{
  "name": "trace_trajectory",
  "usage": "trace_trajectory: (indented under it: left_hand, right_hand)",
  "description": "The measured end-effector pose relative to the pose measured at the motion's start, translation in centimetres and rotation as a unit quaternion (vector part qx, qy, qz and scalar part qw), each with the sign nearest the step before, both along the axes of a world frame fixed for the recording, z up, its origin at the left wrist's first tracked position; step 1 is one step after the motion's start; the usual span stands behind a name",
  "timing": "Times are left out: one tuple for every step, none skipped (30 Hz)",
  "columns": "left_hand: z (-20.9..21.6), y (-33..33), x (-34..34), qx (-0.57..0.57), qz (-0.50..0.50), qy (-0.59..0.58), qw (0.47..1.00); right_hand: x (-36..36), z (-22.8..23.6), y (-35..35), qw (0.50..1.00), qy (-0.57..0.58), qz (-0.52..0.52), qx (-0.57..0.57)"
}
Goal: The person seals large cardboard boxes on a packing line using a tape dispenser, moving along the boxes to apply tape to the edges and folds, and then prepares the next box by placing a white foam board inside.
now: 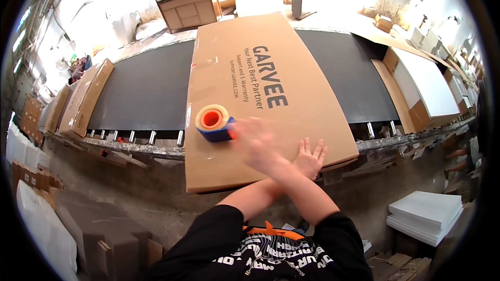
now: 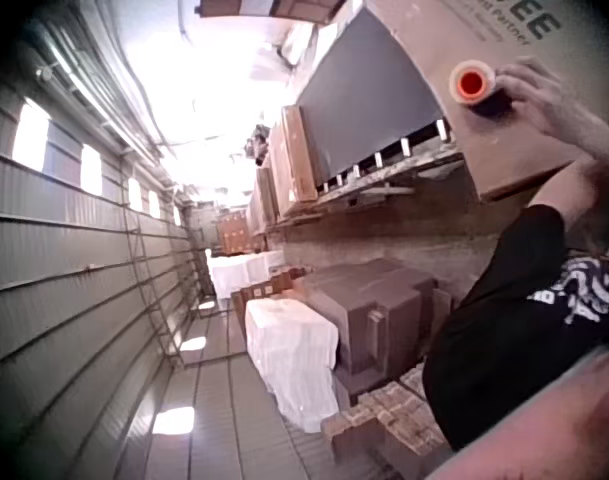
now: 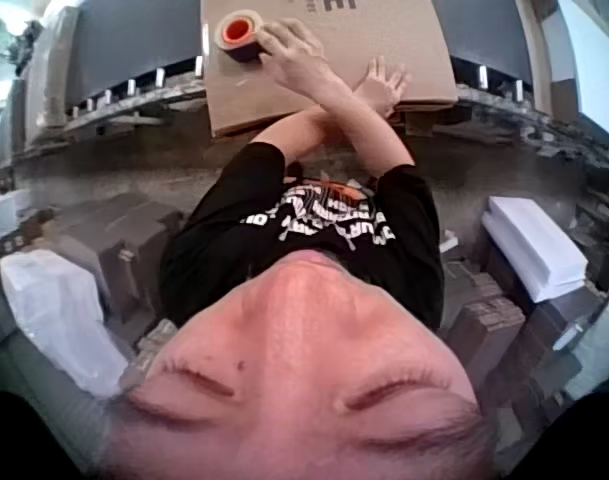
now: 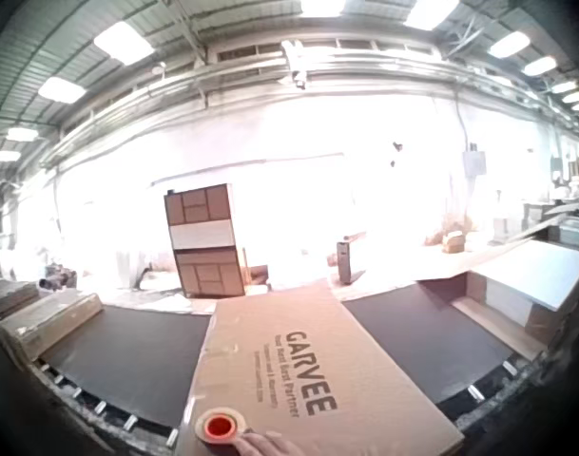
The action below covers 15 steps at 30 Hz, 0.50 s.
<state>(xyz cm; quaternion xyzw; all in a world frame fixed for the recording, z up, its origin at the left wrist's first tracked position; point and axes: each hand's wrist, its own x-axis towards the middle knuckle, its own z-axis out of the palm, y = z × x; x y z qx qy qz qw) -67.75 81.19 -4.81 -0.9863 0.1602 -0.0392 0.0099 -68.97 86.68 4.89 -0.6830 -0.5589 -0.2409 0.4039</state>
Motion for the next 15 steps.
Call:
trace_trajectory:
  left_hand:
    - [-0.2,-0.8,0.5,-0.014,-0.028,-0.006,0.999]
    - [-0.5,-1.1,0.5,-0.019,-0.039,-0.008,0.999]
    - [-0.6,-0.7,0.4,-0.021,-0.042,-0.010,0.999]
    - [-0.8,-0.4,0.7,-0.028,-0.056,-0.018,0.998]
    - [-1.1,-0.1,0.5,-0.043,-0.050,-0.004,0.998]
    - [-1.5,-0.2,0.4,-0.058,-0.049,0.011,0.997]
    - [-1.8,0.1,0.2,-0.065,-0.063,0.013,0.996]
    - [-1.9,0.7,0.2,-0.064,-0.041,0.028,0.997]
    - [-2.0,1.1,0.3,-0.062,-0.018,0.045,0.997]
    - [-2.9,1.1,0.3,-0.065,-0.028,0.047,0.996]
    - [-4.5,1.0,0.4,-0.066,-0.030,-0.012,0.997]
    - [-5.1,1.0,0.6,-0.085,-0.067,-0.053,0.993]
    - [-5.7,0.4,1.0,-0.105,-0.115,-0.093,0.983]
    - [-8.2,0.1,1.8,-0.469,-0.104,-0.107,0.871]
    - [-4.4,-0.5,1.5,-0.281,-0.108,0.018,0.953]
  right_hand:
    - [-0.4,0.2,3.3,0.995,-0.053,-0.014,-0.084]
    - [-0.7,-1.3,7.0,0.985,-0.044,-0.014,-0.166]
    - [-0.9,-2.8,10.1,0.968,-0.133,-0.064,-0.200]
    - [-0.2,-4.1,11.4,0.965,-0.139,-0.078,-0.209]
    - [0.1,-4.9,12.1,0.954,-0.112,-0.060,-0.272]
    - [0.7,-5.8,12.1,0.938,-0.080,-0.046,-0.333]
    - [0.7,-5.7,11.5,0.941,-0.090,-0.042,-0.323]
    - [0.9,-4.7,10.3,0.939,-0.089,-0.050,-0.329]
    - [1.5,-3.6,8.3,0.933,-0.083,-0.024,-0.350]
    - [2.1,-2.8,6.1,0.926,-0.075,0.000,-0.369]
    - [3.5,-3.6,3.6,0.936,-0.127,-0.052,-0.325]
    - [5.3,-4.6,0.9,0.938,-0.181,-0.100,-0.279]
    - [7.3,-4.6,-2.5,0.935,-0.157,-0.106,-0.301]
    - [9.0,-4.2,-4.3,0.934,-0.140,-0.093,-0.314]
    - [11.0,-4.9,-8.2,0.935,-0.142,-0.122,-0.300]
